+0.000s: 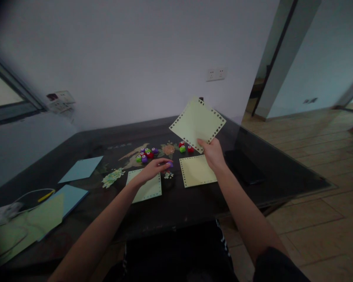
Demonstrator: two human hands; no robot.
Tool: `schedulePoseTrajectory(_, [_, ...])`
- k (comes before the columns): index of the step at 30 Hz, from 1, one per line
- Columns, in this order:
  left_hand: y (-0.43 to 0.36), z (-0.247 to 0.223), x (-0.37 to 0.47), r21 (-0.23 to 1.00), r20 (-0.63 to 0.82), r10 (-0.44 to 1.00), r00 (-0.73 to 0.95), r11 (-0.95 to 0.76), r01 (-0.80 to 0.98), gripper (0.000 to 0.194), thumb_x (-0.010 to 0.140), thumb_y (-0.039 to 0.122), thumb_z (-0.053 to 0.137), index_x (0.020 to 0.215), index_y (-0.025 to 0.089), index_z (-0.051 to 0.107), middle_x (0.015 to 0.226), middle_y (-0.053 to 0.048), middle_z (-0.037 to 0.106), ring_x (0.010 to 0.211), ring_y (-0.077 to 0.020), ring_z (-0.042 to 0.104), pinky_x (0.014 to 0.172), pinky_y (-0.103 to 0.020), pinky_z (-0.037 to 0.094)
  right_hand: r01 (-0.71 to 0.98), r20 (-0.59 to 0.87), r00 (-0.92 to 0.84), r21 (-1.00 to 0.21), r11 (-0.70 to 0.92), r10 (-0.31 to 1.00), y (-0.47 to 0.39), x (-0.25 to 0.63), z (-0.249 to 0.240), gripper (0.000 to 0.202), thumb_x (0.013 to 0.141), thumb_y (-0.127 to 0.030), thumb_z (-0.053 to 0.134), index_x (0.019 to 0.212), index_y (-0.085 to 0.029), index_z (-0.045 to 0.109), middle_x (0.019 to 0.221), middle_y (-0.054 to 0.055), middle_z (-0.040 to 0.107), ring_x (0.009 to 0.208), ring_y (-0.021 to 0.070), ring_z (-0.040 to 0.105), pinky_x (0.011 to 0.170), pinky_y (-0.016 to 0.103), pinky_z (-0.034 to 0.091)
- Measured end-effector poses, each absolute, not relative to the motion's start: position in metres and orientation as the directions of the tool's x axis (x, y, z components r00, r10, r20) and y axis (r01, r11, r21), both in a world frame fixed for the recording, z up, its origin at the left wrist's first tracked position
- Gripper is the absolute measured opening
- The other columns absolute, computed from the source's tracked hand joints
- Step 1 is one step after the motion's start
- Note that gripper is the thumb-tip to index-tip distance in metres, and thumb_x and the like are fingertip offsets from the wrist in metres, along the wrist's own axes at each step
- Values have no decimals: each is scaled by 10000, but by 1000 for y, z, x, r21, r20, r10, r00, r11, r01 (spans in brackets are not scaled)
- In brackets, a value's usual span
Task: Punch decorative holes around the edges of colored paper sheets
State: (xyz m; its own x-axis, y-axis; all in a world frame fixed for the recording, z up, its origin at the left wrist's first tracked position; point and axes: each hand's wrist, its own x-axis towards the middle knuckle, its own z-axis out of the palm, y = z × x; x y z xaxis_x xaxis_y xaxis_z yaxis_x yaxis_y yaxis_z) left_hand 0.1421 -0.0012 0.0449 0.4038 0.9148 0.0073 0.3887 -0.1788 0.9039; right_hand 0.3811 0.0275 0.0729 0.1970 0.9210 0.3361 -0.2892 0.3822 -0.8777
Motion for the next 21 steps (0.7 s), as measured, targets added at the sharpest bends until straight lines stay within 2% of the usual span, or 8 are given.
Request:
schedulePoseTrajectory(6, [23,44,160,793,62,914,401,-289,537,363,839,364,518,1128,160,601,916,-72,678,667,-151,633,621,-265,486,-171,281,252,-929,329,926,24,429,42,418,541,-252,761,934,-169,646,985,72,705,895,250,654,848,416,502])
schedulePoseTrajectory(8, [42,39,165,751,94,932,351,-298,590,334,842,326,510,1109,153,613,982,-78,674,670,-145,636,641,-263,489,-176,258,291,-932,317,921,25,438,30,429,526,-255,770,928,-171,646,974,69,707,873,241,657,830,409,507])
schedulePoseTrajectory(11, [73,33,174,665,51,975,215,-194,721,270,859,267,471,1011,136,651,966,-78,684,650,-134,635,652,-252,485,-221,242,335,-919,326,911,26,442,24,390,550,-264,752,917,-180,648,950,60,711,845,231,662,809,402,514])
schedulePoseTrajectory(13, [89,32,180,628,34,987,157,-143,765,263,861,266,464,935,117,668,868,-87,695,651,-152,634,659,-262,481,-256,245,343,-905,341,907,26,440,26,345,574,-265,729,901,-185,652,941,54,712,849,230,662,815,403,513])
schedulePoseTrajectory(17, [107,32,193,585,17,995,99,-90,806,286,846,328,496,852,112,682,655,-73,674,679,-182,636,680,-264,471,-298,230,312,-898,325,922,22,436,30,303,593,-273,706,880,-190,655,930,52,713,863,241,662,812,416,517])
schedulePoseTrajectory(21, [112,31,209,559,17,997,77,-73,826,278,831,348,519,864,133,693,625,-64,674,716,-197,642,715,-277,459,-260,235,301,-912,317,924,22,436,28,319,603,-295,696,901,-192,650,937,57,712,870,247,663,803,417,522])
